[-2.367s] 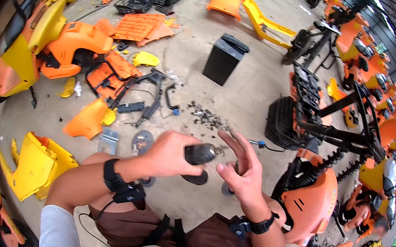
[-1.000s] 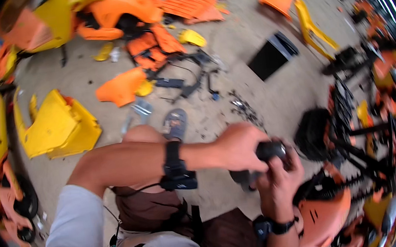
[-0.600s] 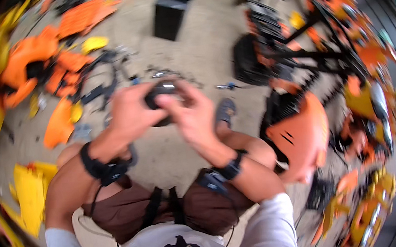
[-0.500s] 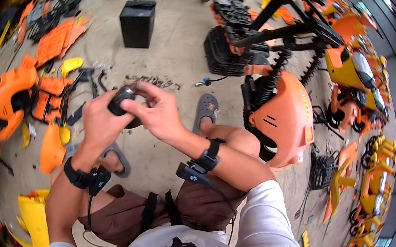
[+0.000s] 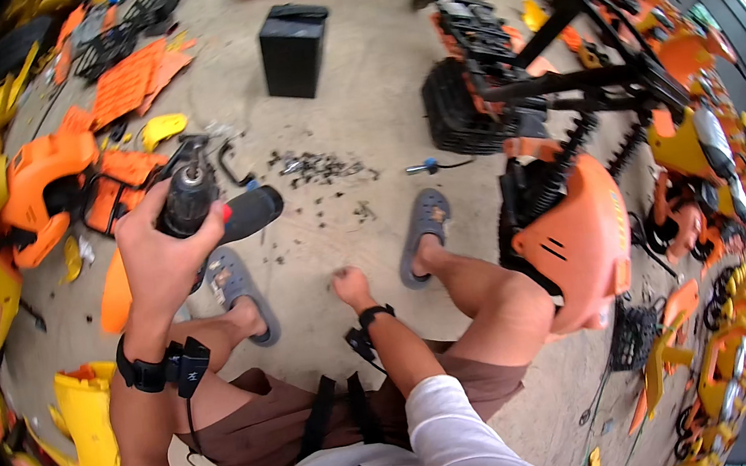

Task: The person removes an orange plastic panel from a scooter frame, uses a power drill to adjust components on the floor, and attaches a rear fender to a wheel and motor assembly before fitting it onto the frame.

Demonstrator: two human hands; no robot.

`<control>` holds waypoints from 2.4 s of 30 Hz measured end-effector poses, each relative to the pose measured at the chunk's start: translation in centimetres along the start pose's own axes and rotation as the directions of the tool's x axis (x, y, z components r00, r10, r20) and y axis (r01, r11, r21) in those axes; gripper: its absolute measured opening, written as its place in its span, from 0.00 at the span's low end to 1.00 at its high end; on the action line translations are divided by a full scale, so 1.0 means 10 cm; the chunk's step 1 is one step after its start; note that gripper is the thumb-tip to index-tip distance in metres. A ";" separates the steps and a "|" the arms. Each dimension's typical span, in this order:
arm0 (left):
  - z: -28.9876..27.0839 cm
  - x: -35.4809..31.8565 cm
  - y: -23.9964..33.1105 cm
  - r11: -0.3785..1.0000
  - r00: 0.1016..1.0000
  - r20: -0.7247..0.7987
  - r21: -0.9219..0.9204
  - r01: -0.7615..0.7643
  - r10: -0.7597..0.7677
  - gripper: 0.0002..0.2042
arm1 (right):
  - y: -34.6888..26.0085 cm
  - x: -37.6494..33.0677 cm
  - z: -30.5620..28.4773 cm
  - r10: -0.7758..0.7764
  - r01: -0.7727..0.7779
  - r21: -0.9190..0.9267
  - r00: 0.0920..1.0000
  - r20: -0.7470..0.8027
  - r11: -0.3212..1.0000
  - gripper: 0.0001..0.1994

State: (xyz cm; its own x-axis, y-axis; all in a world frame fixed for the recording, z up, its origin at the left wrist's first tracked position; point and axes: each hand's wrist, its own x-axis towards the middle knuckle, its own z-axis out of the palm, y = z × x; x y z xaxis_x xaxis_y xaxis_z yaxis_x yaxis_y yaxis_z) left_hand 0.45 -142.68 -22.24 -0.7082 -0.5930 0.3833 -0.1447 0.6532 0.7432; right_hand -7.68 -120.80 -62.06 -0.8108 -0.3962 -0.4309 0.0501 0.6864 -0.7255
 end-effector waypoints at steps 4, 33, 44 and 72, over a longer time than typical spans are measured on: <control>-0.11 0.04 -0.17 0.999 1.000 -0.022 0.042 0.011 -0.010 0.14 | 0.40 -0.17 0.18 0.150 -0.135 -0.177 0.986 0.073 0.975 0.17; -0.40 0.02 -0.55 0.915 0.949 -0.070 0.250 0.316 -0.309 0.13 | -0.22 1.43 0.26 -0.176 0.122 -0.227 0.956 -0.235 0.966 0.14; -0.26 0.07 -0.45 0.908 0.929 -0.040 0.200 0.369 -0.369 0.10 | -0.20 1.27 0.37 -0.194 0.126 -0.252 0.945 -0.264 0.959 0.11; -0.17 0.09 -0.47 0.912 0.940 -0.005 0.243 0.331 -0.340 0.12 | 0.17 1.25 -0.23 0.160 -0.202 -0.018 0.821 -0.548 0.979 0.14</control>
State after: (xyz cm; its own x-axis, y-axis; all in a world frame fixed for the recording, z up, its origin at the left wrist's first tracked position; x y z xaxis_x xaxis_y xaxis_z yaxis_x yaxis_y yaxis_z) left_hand 1.70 -147.06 -24.45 -0.6130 -0.7822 0.1110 -0.5342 0.5139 0.6713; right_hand -19.06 -123.15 -67.39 -0.9773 0.1183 -0.1755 0.2026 0.7630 -0.6138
